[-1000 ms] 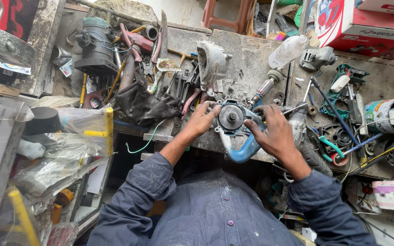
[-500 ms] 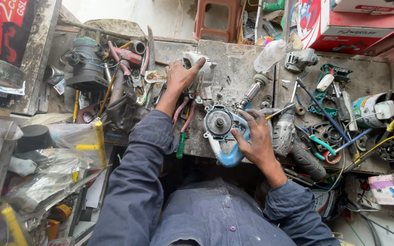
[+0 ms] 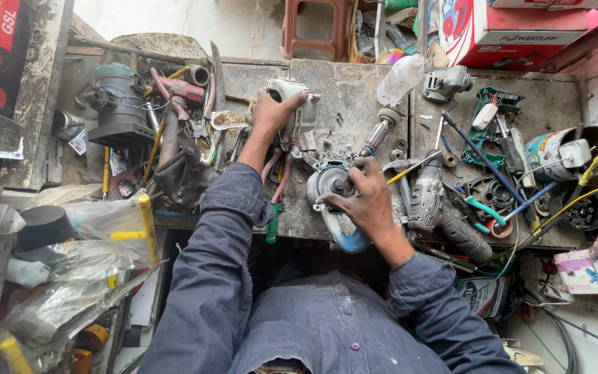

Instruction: The person disassembles a power tool at a cluttered workbench. They use a cordless drill to remove screws from the tool's housing, mark positions with a pencil, tap parts with a hammer, and pull the blue grinder housing apart by hand, separating its components on the bench.

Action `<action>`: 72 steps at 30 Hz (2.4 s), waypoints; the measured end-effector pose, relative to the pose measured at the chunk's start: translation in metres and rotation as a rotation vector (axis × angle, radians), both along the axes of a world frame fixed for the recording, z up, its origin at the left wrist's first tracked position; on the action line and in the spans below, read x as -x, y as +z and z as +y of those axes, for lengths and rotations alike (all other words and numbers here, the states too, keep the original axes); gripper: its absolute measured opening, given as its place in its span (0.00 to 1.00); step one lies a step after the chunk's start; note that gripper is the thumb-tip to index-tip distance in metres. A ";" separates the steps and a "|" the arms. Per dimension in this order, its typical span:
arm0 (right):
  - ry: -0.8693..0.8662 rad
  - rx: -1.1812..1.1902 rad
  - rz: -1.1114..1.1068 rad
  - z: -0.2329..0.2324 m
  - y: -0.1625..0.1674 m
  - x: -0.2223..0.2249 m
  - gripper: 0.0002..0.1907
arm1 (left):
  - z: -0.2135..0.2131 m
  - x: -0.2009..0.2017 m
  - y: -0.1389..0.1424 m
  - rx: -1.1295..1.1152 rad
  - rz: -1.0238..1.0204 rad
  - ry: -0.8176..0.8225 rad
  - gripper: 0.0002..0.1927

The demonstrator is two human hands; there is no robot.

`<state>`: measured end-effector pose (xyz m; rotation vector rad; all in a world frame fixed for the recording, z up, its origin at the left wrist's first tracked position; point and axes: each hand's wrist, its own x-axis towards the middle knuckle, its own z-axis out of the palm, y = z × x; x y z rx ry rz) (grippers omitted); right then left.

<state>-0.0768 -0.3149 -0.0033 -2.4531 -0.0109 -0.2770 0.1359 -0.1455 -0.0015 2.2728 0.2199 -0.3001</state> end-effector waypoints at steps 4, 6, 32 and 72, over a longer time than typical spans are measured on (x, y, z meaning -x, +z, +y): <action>0.126 -0.034 0.003 -0.012 0.004 0.004 0.27 | -0.002 0.000 -0.006 -0.009 -0.076 0.024 0.57; 0.205 -0.050 0.062 -0.021 0.005 0.008 0.25 | -0.004 0.004 -0.011 0.003 -0.148 0.008 0.53; 0.012 -0.847 0.354 -0.022 -0.060 0.024 0.34 | 0.105 0.060 0.016 1.365 0.217 -0.280 0.31; 0.181 -0.261 -0.192 -0.037 0.015 0.007 0.22 | 0.122 0.153 0.017 1.303 0.118 -0.180 0.37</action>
